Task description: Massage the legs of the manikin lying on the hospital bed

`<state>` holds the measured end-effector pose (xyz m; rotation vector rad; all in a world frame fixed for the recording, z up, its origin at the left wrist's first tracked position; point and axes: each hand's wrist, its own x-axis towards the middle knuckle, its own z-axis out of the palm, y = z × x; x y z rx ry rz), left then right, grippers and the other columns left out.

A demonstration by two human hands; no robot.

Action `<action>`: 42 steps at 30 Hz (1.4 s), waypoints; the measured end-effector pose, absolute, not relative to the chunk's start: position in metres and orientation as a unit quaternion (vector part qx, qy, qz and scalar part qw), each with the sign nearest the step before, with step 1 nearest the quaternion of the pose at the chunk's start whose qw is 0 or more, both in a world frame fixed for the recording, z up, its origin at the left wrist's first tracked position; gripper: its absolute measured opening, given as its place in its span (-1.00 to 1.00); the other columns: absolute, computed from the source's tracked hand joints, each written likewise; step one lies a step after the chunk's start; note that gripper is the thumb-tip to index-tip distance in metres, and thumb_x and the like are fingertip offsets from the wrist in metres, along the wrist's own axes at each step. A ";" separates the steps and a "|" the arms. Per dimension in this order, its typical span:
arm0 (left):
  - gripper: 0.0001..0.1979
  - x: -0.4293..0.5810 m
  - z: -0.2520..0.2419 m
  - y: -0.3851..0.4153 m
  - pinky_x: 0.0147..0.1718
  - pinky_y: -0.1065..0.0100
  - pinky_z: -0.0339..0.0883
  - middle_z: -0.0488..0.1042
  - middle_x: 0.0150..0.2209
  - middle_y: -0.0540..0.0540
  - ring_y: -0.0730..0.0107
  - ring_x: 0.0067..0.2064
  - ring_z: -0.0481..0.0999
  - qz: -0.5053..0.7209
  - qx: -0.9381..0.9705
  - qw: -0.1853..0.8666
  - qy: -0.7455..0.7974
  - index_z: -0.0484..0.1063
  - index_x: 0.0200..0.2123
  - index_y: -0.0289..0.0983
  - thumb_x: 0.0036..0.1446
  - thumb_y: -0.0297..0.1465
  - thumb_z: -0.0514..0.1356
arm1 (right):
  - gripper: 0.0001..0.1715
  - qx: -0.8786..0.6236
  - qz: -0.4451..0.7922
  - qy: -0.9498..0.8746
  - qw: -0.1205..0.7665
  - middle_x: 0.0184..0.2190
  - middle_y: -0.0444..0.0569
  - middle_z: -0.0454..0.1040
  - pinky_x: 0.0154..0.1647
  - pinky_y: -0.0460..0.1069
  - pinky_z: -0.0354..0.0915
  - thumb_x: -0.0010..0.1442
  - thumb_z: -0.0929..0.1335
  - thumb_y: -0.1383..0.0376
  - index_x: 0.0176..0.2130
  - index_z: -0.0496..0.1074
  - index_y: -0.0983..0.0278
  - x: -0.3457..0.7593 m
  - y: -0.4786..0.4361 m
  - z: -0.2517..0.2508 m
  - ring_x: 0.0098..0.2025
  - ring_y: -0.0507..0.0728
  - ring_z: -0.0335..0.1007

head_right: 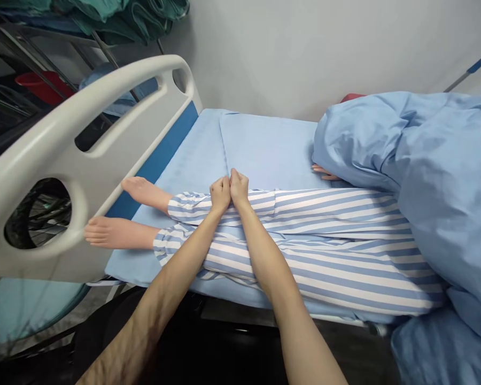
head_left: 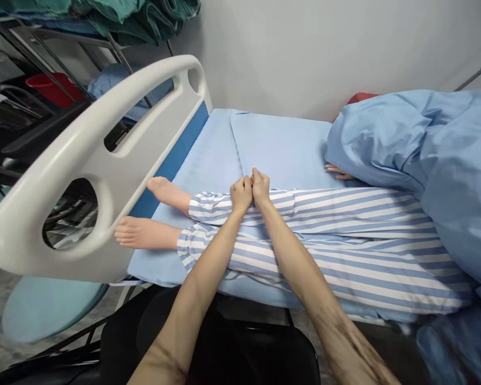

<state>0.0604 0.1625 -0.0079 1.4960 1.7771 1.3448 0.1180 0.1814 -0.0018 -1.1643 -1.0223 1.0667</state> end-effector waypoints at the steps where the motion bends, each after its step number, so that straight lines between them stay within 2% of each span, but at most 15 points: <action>1: -0.62 0.060 -0.011 0.162 -0.44 0.40 0.05 0.32 -0.62 -0.01 0.48 -0.52 0.24 0.485 0.548 0.214 0.648 0.17 -0.65 -0.25 0.22 -0.33 -0.07 | -0.47 -0.503 0.449 -0.450 0.586 -0.68 -0.23 -0.03 -0.56 -0.11 0.03 0.17 0.22 0.00 -0.61 -0.02 0.23 0.117 0.182 -0.003 -0.58 -0.06 -0.08; 6: -0.61 0.058 -0.011 0.160 -0.41 0.38 0.01 0.38 -0.57 -0.05 0.44 -0.49 0.28 0.448 0.549 0.173 0.684 0.22 -0.61 -0.24 0.25 -0.31 -0.09 | -0.50 -0.528 0.407 -0.488 0.563 -0.67 -0.22 -0.04 -0.52 -0.11 0.02 0.21 0.19 0.08 -0.63 -0.03 0.24 0.114 0.179 -0.002 -0.56 -0.05 -0.08; 9: -0.62 0.057 -0.009 0.157 -0.41 0.37 -0.02 0.40 -0.55 -0.07 0.42 -0.48 0.29 0.425 0.567 0.167 0.686 0.24 -0.60 -0.24 0.25 -0.31 -0.10 | -0.51 -0.548 0.358 -0.568 0.500 -0.68 -0.22 -0.03 -0.51 -0.10 -0.03 0.21 0.21 0.15 -0.65 -0.01 0.25 0.124 0.171 0.015 -0.56 -0.05 -0.08; 12: -0.67 0.057 -0.009 0.153 -0.43 0.36 -0.07 0.39 -0.56 -0.07 0.41 -0.48 0.30 0.393 0.598 0.166 0.678 0.24 -0.60 -0.24 0.20 -0.32 -0.02 | -0.50 -0.526 0.299 -0.657 0.450 -0.70 -0.22 -0.06 -0.50 -0.09 -0.08 0.18 0.25 0.17 -0.67 0.01 0.26 0.139 0.161 0.045 -0.56 -0.05 -0.12; 17: -0.66 0.060 -0.010 0.152 -0.45 0.36 -0.11 0.34 -0.61 -0.04 0.44 -0.50 0.27 0.385 0.600 0.135 0.689 0.19 -0.65 -0.24 0.18 -0.35 0.00 | -0.48 -0.492 0.283 -0.648 0.508 -0.67 -0.21 -0.07 -0.49 -0.10 -0.07 0.21 0.24 0.11 -0.64 -0.03 0.26 0.156 0.155 0.071 -0.56 -0.05 -0.14; 21: -0.65 0.062 -0.011 0.152 -0.46 0.36 -0.13 0.26 -0.65 0.00 0.47 -0.54 0.19 0.388 0.597 0.125 0.691 0.12 -0.68 -0.25 0.15 -0.37 0.01 | -0.49 -0.523 0.345 -0.570 0.532 -0.68 -0.21 -0.04 -0.50 -0.09 -0.03 0.24 0.18 0.09 -0.63 -0.01 0.24 0.157 0.165 0.036 -0.56 -0.04 -0.09; 24: -0.65 0.062 -0.011 0.153 -0.47 0.36 -0.12 0.20 -0.67 0.01 0.48 -0.55 0.15 0.381 0.598 0.134 0.692 0.08 -0.68 -0.25 0.11 -0.35 0.04 | -0.50 -0.554 0.328 -0.559 0.522 -0.69 -0.22 -0.05 -0.49 -0.09 -0.03 0.22 0.21 0.10 -0.64 0.00 0.25 0.156 0.170 0.008 -0.55 -0.04 -0.09; 28: -0.65 0.061 -0.007 0.153 -0.48 0.38 -0.11 0.08 -0.69 0.04 0.49 -0.55 0.07 0.404 0.579 0.176 0.687 0.03 -0.70 -0.26 0.08 -0.35 0.05 | -0.51 -0.560 0.315 -0.556 0.527 -0.69 -0.23 -0.06 -0.49 -0.10 -0.04 0.22 0.19 0.12 -0.64 0.00 0.25 0.157 0.171 -0.002 -0.55 -0.05 -0.09; 33: -0.61 0.067 0.007 0.153 -0.50 0.41 -0.05 -0.06 -0.68 0.08 0.55 -0.56 -0.01 0.501 0.545 0.262 0.619 -0.06 -0.70 -0.26 0.05 -0.35 0.05 | -0.52 -0.547 0.332 -0.539 0.547 -0.69 -0.23 -0.03 -0.49 -0.11 0.00 0.20 0.18 0.10 -0.64 0.03 0.25 0.159 0.171 0.001 -0.56 -0.05 -0.07; 39: -0.60 0.084 0.038 0.163 -0.55 0.44 0.00 -0.05 -0.68 0.09 0.58 -0.58 0.01 0.573 0.531 0.318 0.537 -0.06 -0.69 -0.25 0.07 -0.34 0.07 | -0.54 -0.532 0.369 -0.511 0.566 -0.68 -0.22 0.02 -0.50 -0.11 0.02 0.18 0.19 0.10 -0.63 0.04 0.25 0.160 0.174 0.002 -0.56 -0.06 -0.04; 42: -0.61 0.092 0.033 0.169 -0.56 0.44 0.01 -0.04 -0.68 0.08 0.58 -0.59 0.03 0.583 0.502 0.325 0.550 -0.07 -0.67 -0.25 0.10 -0.34 0.05 | -0.54 -0.529 0.387 -0.495 0.570 -0.68 -0.21 0.03 -0.50 -0.11 0.03 0.19 0.19 0.12 -0.63 0.03 0.25 0.160 0.174 0.003 -0.56 -0.05 -0.04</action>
